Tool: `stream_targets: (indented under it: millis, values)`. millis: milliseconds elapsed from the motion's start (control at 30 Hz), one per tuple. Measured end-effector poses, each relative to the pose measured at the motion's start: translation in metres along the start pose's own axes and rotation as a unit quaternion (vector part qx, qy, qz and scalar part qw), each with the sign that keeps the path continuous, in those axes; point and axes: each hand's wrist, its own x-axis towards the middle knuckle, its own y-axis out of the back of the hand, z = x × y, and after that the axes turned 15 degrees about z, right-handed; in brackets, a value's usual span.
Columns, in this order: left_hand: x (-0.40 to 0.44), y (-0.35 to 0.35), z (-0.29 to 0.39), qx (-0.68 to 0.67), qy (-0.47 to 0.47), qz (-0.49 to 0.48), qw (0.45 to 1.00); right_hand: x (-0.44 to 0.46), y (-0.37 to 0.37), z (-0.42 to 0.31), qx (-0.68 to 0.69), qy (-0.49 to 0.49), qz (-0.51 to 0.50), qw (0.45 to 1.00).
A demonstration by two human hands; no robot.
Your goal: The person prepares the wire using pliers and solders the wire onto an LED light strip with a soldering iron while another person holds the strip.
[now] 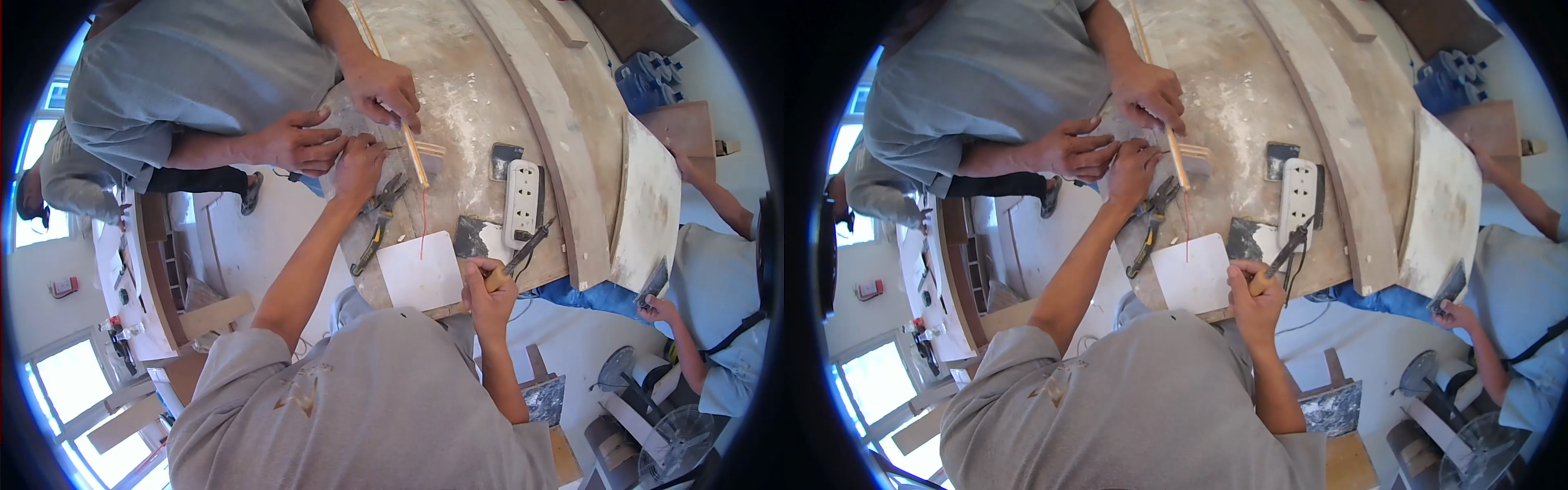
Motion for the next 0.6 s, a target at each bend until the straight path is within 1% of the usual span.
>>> stream_targets:
  millis: [133,167,233,333,400,433,500,533,600]
  values:
    - [0.009,-0.012,-0.007,0.036,-0.082,-0.011,0.996,0.003,-0.005,-0.006,0.016,0.008,-0.005,1.0]
    - [0.01,-0.009,-0.006,0.041,-0.093,0.003,0.995,0.003,-0.005,-0.009,0.022,0.011,-0.005,1.0]
    - [0.004,0.009,0.001,0.054,-0.116,0.027,0.991,0.002,-0.005,-0.014,0.036,0.013,-0.004,0.999]
    - [-0.021,0.07,0.034,0.066,-0.099,0.009,0.993,-0.004,-0.003,-0.028,0.028,0.014,0.002,1.0]
    - [-0.041,0.112,0.07,-0.057,-0.032,0.009,0.998,-0.005,-0.007,-0.035,0.022,0.02,-0.029,0.999]
    - [-0.051,0.129,0.088,-0.104,0.046,-0.027,0.993,-0.009,-0.008,-0.038,0.015,0.016,-0.042,0.999]
    - [-0.064,0.146,0.116,-0.203,0.197,-0.091,0.955,-0.012,-0.022,-0.049,0.041,-0.013,-0.081,0.996]
    - [-0.07,0.148,0.122,-0.214,0.189,-0.098,0.953,-0.014,-0.03,-0.051,0.059,-0.02,-0.096,0.993]
    - [-0.074,0.149,0.134,-0.226,0.2,-0.12,0.946,-0.017,-0.039,-0.054,0.076,-0.022,-0.123,0.989]
